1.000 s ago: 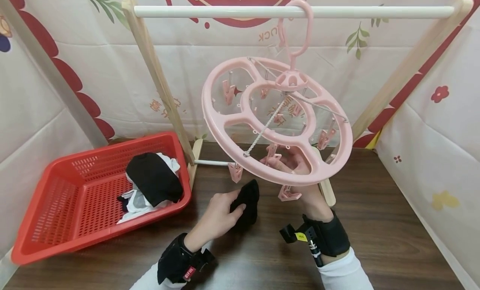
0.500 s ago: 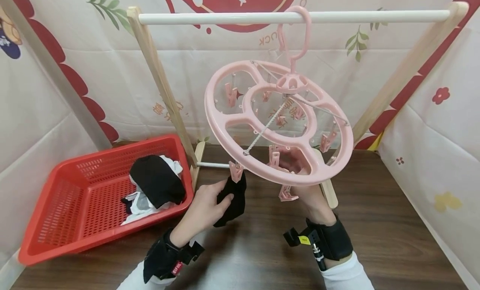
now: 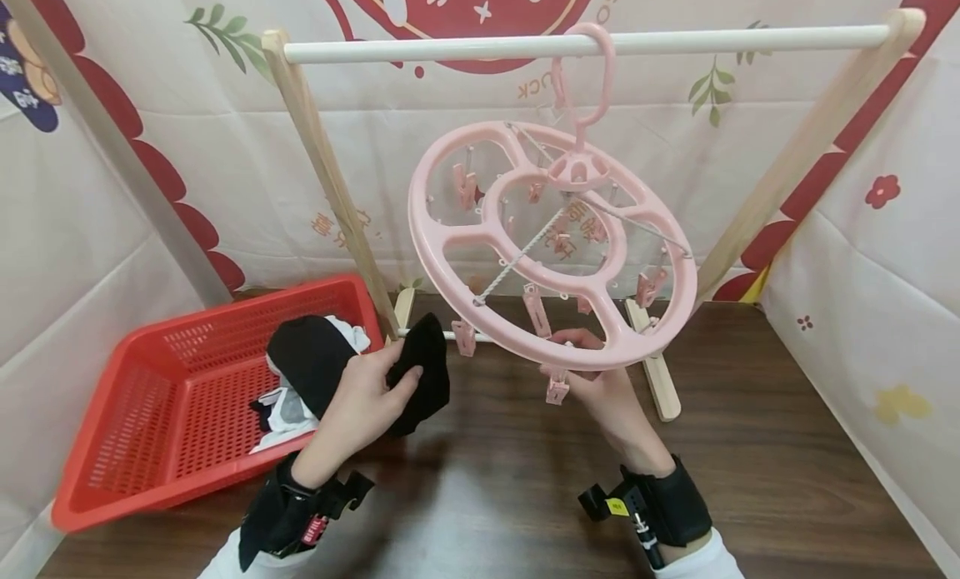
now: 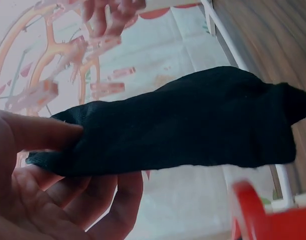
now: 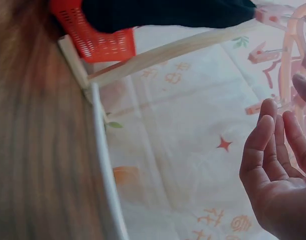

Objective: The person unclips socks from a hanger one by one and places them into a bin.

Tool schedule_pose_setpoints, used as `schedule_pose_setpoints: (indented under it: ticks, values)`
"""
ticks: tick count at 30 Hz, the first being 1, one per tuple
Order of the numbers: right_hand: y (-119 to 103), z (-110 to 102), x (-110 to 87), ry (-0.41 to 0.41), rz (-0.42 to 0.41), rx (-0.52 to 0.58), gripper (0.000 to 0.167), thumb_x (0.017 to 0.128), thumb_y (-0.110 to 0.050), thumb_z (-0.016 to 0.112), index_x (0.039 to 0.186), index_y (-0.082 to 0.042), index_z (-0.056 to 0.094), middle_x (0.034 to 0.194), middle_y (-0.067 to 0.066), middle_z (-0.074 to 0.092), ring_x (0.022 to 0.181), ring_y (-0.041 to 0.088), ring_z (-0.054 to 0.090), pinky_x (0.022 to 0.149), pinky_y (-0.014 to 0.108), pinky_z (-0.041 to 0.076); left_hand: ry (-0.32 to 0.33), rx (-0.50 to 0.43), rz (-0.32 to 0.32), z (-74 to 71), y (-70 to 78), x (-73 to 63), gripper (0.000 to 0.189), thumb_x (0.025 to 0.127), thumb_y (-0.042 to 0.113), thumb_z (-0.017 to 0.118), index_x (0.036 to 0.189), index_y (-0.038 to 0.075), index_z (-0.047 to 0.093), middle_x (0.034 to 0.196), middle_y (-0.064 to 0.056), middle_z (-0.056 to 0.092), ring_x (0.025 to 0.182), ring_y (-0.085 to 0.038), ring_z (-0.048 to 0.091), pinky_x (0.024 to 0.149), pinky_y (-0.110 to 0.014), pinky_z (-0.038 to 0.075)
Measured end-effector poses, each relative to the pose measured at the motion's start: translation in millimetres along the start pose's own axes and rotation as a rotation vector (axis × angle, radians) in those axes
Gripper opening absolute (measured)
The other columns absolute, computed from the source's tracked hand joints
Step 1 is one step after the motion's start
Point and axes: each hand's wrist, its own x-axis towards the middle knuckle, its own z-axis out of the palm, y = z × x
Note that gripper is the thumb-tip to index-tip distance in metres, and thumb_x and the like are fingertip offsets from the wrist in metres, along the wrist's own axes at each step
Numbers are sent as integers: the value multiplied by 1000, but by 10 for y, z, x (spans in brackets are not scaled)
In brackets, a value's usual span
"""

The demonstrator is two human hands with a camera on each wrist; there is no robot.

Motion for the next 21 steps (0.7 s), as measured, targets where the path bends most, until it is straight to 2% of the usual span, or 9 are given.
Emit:
schedule_pose_setpoints:
  ticks: [2,4,8,11,17,21]
  values:
    - [45,-25,-59,-2,45,38,30,86,7,66,110,-8,60,98,-1,65,82,10,61,69,22,47,4,18,-1,-45,-19,-13,8,84,-1,66,91,4,65,58,5,52,56,-10,48,53,-30,39]
    - [73,-50,-109,-2,78,67,29,88,5,65,111,-12,59,97,-1,66,87,12,64,73,23,50,12,30,-8,-87,-48,-28,9,85,-1,66,93,3,66,62,2,58,59,-11,52,55,-31,42]
    - [106,-86,-186,-19,116,77,30,91,4,62,116,-11,57,97,2,65,92,17,67,76,27,53,31,45,-27,-188,-99,-53,14,86,-1,65,99,2,69,79,-6,68,65,-14,57,60,-35,45]
    - [121,-111,-230,-31,123,40,33,90,4,63,119,-10,56,101,3,65,93,15,66,77,27,52,36,58,-51,-279,-129,-44,14,87,-1,64,101,0,69,82,-9,69,63,-14,57,60,-36,46]
    - [144,-169,-301,-63,144,-36,34,90,3,63,121,-9,56,106,5,65,95,13,66,78,26,52,30,96,-137,-509,-195,23,8,90,4,62,96,0,66,84,-12,69,69,-21,61,62,-38,45]
    - [158,-200,-349,-96,163,-63,29,90,1,64,118,-5,57,106,5,65,94,15,65,77,27,51,3,90,-211,-662,-272,51,14,93,7,60,103,-2,65,90,-18,69,74,-26,63,62,-37,46]
